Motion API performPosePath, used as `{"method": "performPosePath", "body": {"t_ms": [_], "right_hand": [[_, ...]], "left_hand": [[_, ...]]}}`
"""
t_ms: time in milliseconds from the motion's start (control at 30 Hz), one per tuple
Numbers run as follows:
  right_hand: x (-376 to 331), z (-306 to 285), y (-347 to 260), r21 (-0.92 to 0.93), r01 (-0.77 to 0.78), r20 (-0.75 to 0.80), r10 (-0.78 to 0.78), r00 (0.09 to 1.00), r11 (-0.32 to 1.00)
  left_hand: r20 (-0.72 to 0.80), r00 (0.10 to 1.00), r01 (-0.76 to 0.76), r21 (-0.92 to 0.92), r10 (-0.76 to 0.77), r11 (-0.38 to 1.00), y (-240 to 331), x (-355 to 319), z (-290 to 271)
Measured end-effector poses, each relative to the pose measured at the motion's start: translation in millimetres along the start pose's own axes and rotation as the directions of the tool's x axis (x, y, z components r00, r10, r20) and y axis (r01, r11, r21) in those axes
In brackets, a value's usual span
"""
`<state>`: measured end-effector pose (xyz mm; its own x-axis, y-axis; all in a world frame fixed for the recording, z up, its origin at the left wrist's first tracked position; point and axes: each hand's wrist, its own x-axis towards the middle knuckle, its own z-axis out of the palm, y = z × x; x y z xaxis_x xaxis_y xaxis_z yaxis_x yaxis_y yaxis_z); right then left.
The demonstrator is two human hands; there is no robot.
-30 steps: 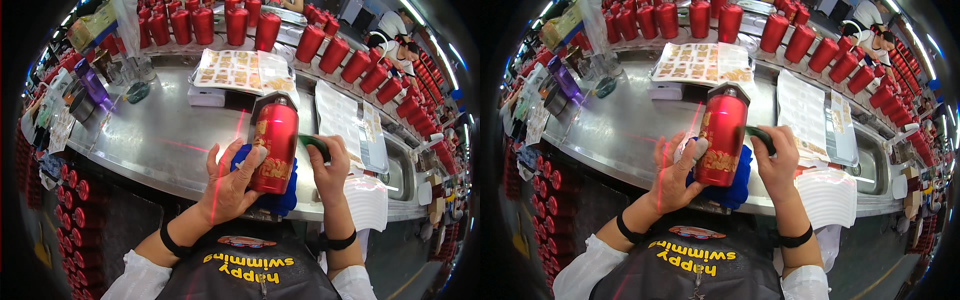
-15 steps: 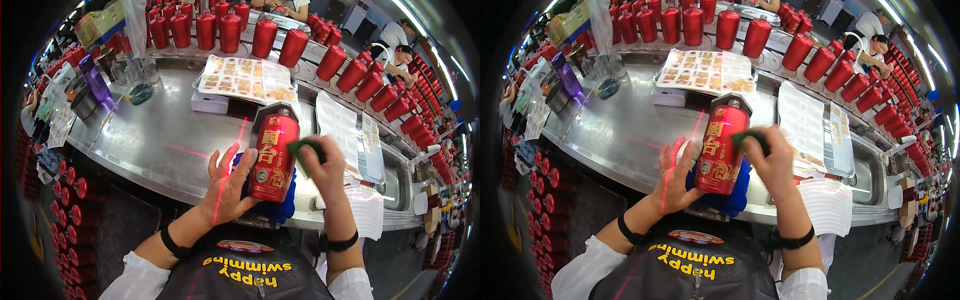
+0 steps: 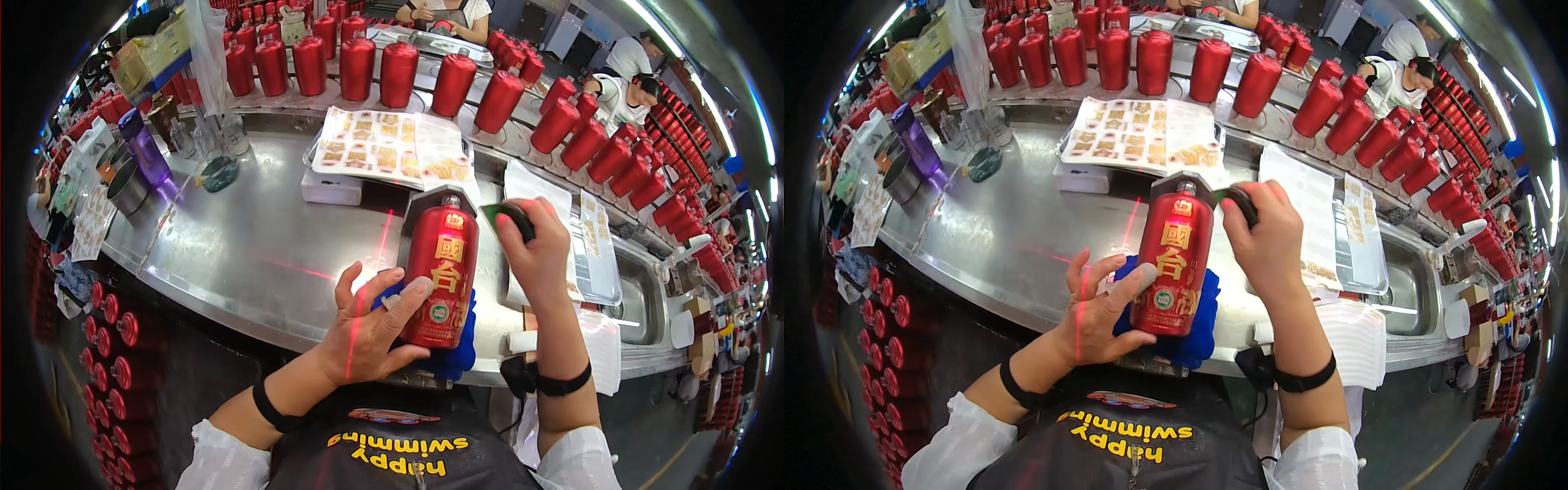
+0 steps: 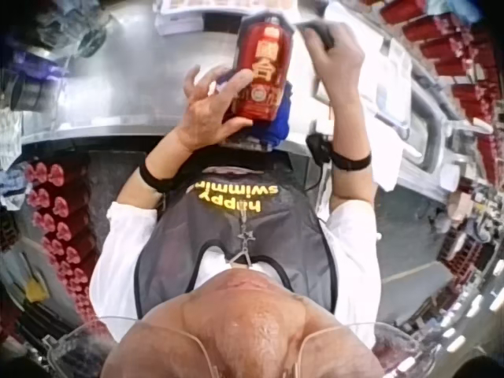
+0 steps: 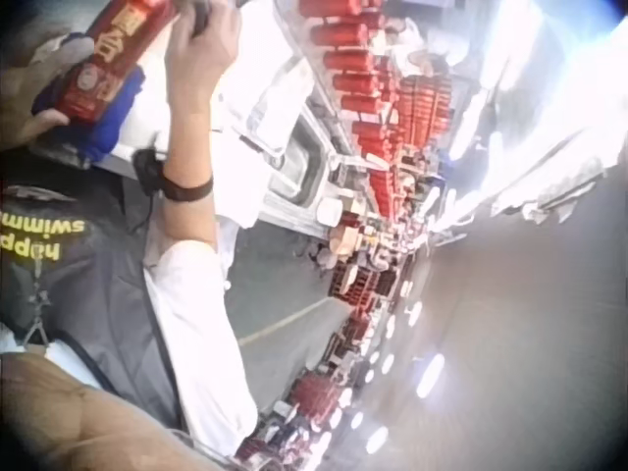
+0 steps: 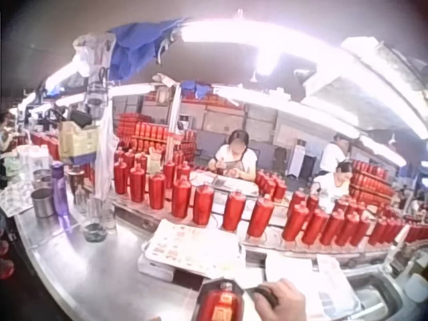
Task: Applying gold labels to large red liquor bottles using a laser guide and a cleaning cloth.
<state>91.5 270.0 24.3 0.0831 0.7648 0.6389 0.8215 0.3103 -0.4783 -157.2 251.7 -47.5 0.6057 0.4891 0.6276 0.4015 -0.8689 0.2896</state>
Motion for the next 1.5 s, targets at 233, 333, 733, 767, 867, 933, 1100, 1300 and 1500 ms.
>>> {"method": "performPosePath", "body": {"t_ms": [233,333,733,767,867,933,1100,1300,1500], "right_hand": [[-39.7,-8.3,13.0,0.564,-0.504,0.237,0.456,0.858,0.654],[-52.0,-10.1,16.9,0.52,-0.527,0.226,0.486,0.844,0.672],[-59.6,-19.3,19.7,0.451,-0.358,0.181,0.308,0.934,0.818],[-62.7,-20.7,21.4,0.489,-0.425,0.204,0.373,0.905,0.762],[-72.6,-25.5,26.7,0.53,-0.501,0.234,0.45,0.862,0.684],[-74.3,-26.1,26.5,0.501,-0.438,0.232,0.371,0.899,0.747],[-44.8,-17.4,5.2,0.469,-0.417,0.429,0.212,0.878,0.778],[-30.5,-9.1,-27.5,0.184,0.372,0.18,-0.403,0.897,0.91],[-51.9,-15.3,-30.7,0.247,-0.213,0.182,0.17,0.968,0.945]], "left_hand": [[0.216,0.973,-0.064,-0.06,0.075,0.996,-41.7,44.1,4.8],[0.168,0.97,-0.152,-0.129,0.173,0.98,-38.4,40.5,3.3],[0.177,0.929,-0.312,-0.092,0.324,0.945,-47.2,77.2,9.4],[0.149,0.926,-0.342,-0.061,0.347,0.938,-38.4,70.5,10.5],[0.217,0.915,-0.339,-0.044,0.34,0.94,-21.8,56.8,8.0],[0.208,0.919,-0.334,-0.039,0.335,0.942,-13.3,50.7,5.4],[0.15,0.989,0.01,-0.15,0.013,0.989,2.4,22.3,1.4],[0.133,0.962,0.241,0.012,-0.241,0.97,5.5,-7.7,11.0],[0.06,0.958,0.283,-0.07,-0.279,0.957,7.0,-5.5,18.3]]}}
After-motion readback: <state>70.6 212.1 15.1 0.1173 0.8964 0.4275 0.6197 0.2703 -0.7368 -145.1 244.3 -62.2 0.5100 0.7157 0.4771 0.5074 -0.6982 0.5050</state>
